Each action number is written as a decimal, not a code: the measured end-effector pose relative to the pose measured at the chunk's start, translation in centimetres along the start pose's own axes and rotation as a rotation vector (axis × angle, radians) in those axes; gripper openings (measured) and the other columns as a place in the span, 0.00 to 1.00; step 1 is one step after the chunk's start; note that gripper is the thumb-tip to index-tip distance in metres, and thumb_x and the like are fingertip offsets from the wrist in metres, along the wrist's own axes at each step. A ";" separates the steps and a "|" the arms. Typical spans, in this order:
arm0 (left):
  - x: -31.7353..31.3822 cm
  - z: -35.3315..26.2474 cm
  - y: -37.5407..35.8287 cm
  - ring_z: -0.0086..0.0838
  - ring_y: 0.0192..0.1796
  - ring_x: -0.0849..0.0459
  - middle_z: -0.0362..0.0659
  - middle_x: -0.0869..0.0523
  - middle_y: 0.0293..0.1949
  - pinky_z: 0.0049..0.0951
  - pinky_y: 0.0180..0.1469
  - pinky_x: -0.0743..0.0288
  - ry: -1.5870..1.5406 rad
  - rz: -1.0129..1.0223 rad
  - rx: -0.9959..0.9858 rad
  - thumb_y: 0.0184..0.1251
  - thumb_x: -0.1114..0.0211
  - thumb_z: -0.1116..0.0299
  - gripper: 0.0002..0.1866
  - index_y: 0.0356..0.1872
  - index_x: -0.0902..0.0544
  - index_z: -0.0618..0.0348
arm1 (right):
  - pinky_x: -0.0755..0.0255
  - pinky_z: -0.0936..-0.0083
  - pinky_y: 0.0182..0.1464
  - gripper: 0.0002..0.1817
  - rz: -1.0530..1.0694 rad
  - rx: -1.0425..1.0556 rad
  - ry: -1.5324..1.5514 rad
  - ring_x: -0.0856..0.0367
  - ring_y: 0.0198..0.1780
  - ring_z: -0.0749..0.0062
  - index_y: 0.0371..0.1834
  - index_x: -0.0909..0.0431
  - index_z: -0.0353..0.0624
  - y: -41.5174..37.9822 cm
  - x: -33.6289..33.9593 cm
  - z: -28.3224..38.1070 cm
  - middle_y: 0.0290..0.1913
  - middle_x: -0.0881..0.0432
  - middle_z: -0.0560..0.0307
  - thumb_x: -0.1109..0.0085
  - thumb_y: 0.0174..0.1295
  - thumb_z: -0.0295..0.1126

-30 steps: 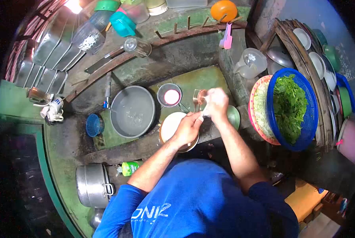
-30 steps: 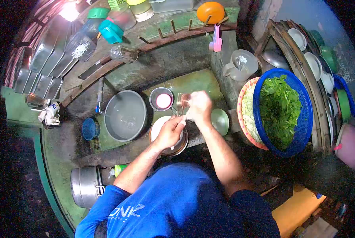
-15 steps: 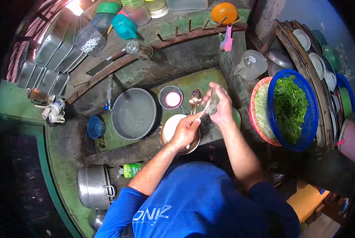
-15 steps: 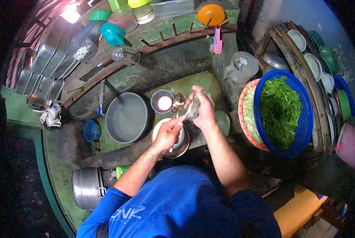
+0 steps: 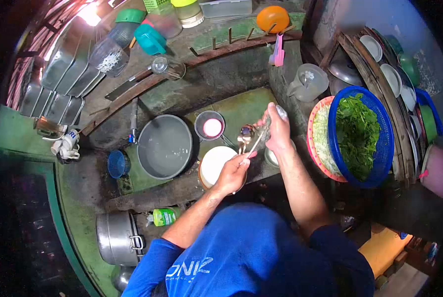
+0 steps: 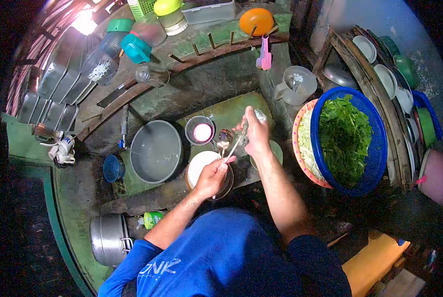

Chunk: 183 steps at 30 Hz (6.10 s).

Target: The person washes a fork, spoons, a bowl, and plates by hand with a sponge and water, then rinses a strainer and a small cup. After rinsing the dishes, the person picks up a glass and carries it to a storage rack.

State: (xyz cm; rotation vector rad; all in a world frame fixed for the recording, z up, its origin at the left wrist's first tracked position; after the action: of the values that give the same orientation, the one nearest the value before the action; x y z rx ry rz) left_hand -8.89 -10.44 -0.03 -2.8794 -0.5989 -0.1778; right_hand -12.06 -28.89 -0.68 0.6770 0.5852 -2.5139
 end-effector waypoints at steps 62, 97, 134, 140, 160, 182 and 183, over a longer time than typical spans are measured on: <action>10.5 2.3 1.6 0.18 0.35 0.26 0.37 0.20 0.43 0.19 0.40 0.29 0.151 -0.404 -0.215 0.67 0.43 0.78 0.21 0.62 0.31 0.58 | 0.28 0.79 0.39 0.10 0.493 -0.015 -0.430 0.22 0.35 0.79 0.39 0.23 0.34 -3.5 -8.8 -8.4 0.35 0.19 0.58 0.41 0.61 0.31; 35.6 24.3 -7.8 0.33 0.39 0.18 0.46 0.20 0.42 0.35 0.38 0.22 -0.968 -0.796 0.181 0.71 0.48 0.68 0.22 0.64 0.38 0.49 | 0.29 0.56 0.50 0.20 0.575 0.028 -0.945 0.23 0.47 0.45 0.53 0.24 0.42 -3.2 -33.3 -42.4 0.43 0.22 0.38 0.41 0.58 0.39; 39.7 22.7 -4.3 0.39 0.48 0.20 0.48 0.21 0.50 0.42 0.49 0.22 -1.069 -0.949 -0.168 0.72 0.48 0.69 0.14 0.56 0.29 0.53 | 0.26 0.55 0.51 0.27 0.774 -0.069 -1.044 0.21 0.48 0.40 0.54 0.29 0.36 -3.3 -34.5 -41.7 0.46 0.20 0.40 0.37 0.52 0.38; 40.8 32.4 -2.9 0.40 0.45 0.18 0.47 0.20 0.46 0.42 0.43 0.21 -1.117 -0.586 -0.129 0.72 0.48 0.58 0.21 0.61 0.32 0.56 | 0.26 0.56 0.48 0.21 0.576 0.095 -1.077 0.20 0.45 0.44 0.48 0.24 0.38 -3.0 -33.2 -40.4 0.44 0.19 0.42 0.39 0.54 0.38; 36.1 25.7 -1.7 0.37 0.49 0.20 0.43 0.20 0.51 0.39 0.46 0.22 -1.130 -0.653 0.090 0.71 0.48 0.54 0.21 0.58 0.28 0.54 | 0.36 0.51 0.62 0.24 0.777 0.410 -1.694 0.32 0.62 0.44 0.58 0.26 0.46 -3.1 -33.5 -38.0 0.58 0.27 0.40 0.44 0.58 0.41; 32.9 14.7 -2.4 0.19 0.29 0.27 0.37 0.25 0.31 0.21 0.33 0.30 -0.514 -0.667 -0.054 0.67 0.44 0.79 0.10 0.49 0.27 0.64 | 0.40 0.59 0.66 0.35 0.974 0.220 -1.007 0.34 0.65 0.44 0.67 0.38 0.40 -4.7 -24.2 -26.5 0.62 0.31 0.34 0.42 0.57 0.42; 31.8 13.5 -2.1 0.21 0.28 0.28 0.37 0.25 0.30 0.24 0.33 0.31 -0.684 -0.629 -0.127 0.67 0.41 0.77 0.07 0.44 0.25 0.58 | 0.37 0.58 0.64 0.34 1.079 0.307 -1.141 0.30 0.62 0.44 0.66 0.37 0.40 -5.3 -22.1 -26.7 0.59 0.28 0.36 0.41 0.57 0.42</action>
State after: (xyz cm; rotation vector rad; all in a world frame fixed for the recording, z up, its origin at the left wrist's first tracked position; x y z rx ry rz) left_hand 20.25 6.45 -7.92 -2.7137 -1.6438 0.7347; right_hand 11.49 -3.92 -8.02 -0.3619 -0.4861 -1.5259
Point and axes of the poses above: each hand's wrist, its own y-axis towards the middle knuckle, its own x-axis out of the back of the hand, z = x × y, the point moved 7 cm from there along y, towards the middle knuckle
